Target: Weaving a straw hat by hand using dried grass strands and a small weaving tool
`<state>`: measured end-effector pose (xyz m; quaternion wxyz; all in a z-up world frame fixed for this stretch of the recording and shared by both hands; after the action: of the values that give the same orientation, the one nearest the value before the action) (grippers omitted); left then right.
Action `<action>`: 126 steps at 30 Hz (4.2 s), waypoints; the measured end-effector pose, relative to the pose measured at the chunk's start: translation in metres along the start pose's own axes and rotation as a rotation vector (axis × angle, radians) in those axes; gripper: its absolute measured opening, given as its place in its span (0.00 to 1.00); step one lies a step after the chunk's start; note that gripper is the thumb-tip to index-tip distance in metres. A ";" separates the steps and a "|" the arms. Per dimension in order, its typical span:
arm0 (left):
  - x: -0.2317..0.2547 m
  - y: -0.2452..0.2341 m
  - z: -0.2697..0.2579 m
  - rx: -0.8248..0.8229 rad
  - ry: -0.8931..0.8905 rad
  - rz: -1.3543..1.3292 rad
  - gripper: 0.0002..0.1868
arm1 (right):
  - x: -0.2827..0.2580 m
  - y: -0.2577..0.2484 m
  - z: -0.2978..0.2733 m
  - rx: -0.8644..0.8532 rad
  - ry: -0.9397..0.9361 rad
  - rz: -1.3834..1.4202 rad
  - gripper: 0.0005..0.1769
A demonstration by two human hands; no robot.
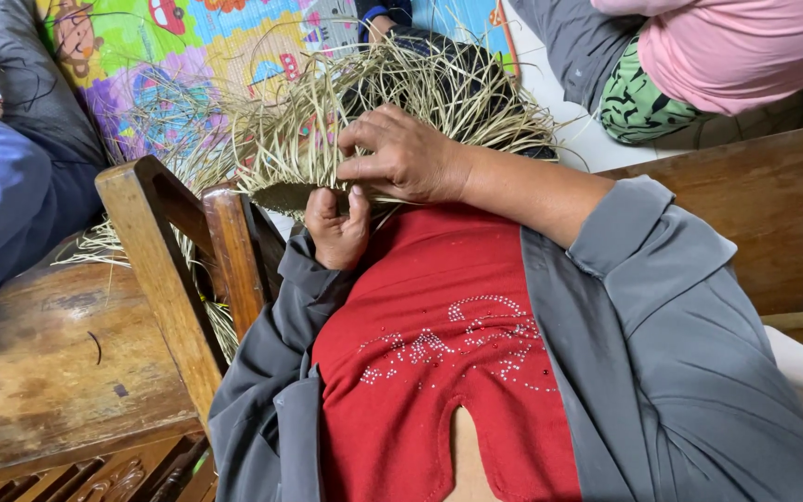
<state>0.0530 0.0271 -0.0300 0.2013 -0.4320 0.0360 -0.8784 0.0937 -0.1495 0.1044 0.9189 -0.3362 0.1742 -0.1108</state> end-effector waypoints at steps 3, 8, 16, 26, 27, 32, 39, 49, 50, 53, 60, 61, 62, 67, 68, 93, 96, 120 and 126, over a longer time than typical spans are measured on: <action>-0.001 0.000 -0.002 -0.002 -0.007 -0.005 0.12 | -0.002 -0.001 0.003 0.002 -0.013 -0.057 0.11; 0.002 0.000 -0.001 -0.012 0.005 0.026 0.13 | -0.011 -0.011 0.011 0.022 -0.051 -0.178 0.07; 0.009 0.000 0.005 -0.016 -0.018 -0.010 0.15 | -0.009 0.008 -0.013 0.059 -0.125 -0.247 0.14; -0.005 0.001 0.001 0.003 -0.032 -0.009 0.19 | 0.003 0.001 -0.006 -0.014 -0.016 -0.194 0.13; -0.004 0.000 0.001 0.001 -0.033 -0.009 0.19 | 0.002 0.000 -0.005 -0.014 -0.014 -0.193 0.13; 0.004 -0.001 0.002 0.006 -0.004 0.017 0.19 | -0.002 -0.005 0.006 0.000 -0.021 -0.216 0.08; 0.029 0.005 0.011 -0.063 -0.021 0.158 0.21 | 0.002 0.001 -0.002 -0.087 -0.098 -0.217 0.06; 0.030 0.002 0.017 -0.032 0.020 0.049 0.18 | -0.014 -0.004 -0.007 0.044 -0.151 -0.378 0.08; 0.037 0.001 0.021 -0.021 0.026 0.053 0.19 | -0.014 -0.005 -0.006 0.048 -0.154 -0.364 0.08; 0.026 0.002 0.015 -0.020 0.024 0.033 0.19 | -0.013 -0.018 0.001 0.080 -0.089 -0.270 0.04; 0.003 0.004 0.003 -0.021 0.048 0.033 0.18 | -0.020 -0.019 0.014 0.021 -0.050 -0.171 0.07; 0.001 0.004 0.002 -0.025 0.054 0.035 0.18 | -0.017 -0.015 0.012 0.011 -0.047 -0.179 0.07; -0.001 0.004 0.000 -0.031 0.057 0.037 0.17 | -0.015 -0.010 0.009 0.001 -0.042 -0.186 0.08; 0.004 0.008 0.000 -0.015 0.068 0.039 0.18 | -0.012 -0.011 0.009 -0.045 -0.031 -0.213 0.11; 0.006 0.008 0.001 -0.007 0.076 0.020 0.18 | -0.010 -0.010 0.009 -0.060 -0.032 -0.229 0.12; 0.011 0.009 0.004 -0.028 0.048 0.004 0.16 | -0.012 -0.014 0.008 -0.053 -0.031 -0.162 0.12; 0.014 0.010 0.006 -0.041 0.047 -0.027 0.16 | -0.011 -0.010 0.007 -0.074 -0.030 -0.170 0.14; 0.039 0.012 0.017 -0.073 0.190 -0.050 0.22 | -0.016 -0.014 0.021 -0.174 -0.051 -0.185 0.23; 0.039 0.012 0.018 -0.059 0.197 -0.043 0.23 | -0.006 -0.003 0.013 -0.230 -0.035 -0.178 0.26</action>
<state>0.0496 0.0026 0.0077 0.1650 -0.3500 0.0721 -0.9193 0.0931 -0.1426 0.1168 0.8636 -0.4555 0.1391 -0.1654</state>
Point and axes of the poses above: each hand's wrist, its own z-axis towards the middle knuckle, its own y-axis out of the palm, x = y × z, the point moved 6 cm from there along z, towards the middle knuckle, and after that the axes turned 3 degrees about x, right-handed, at the moved point
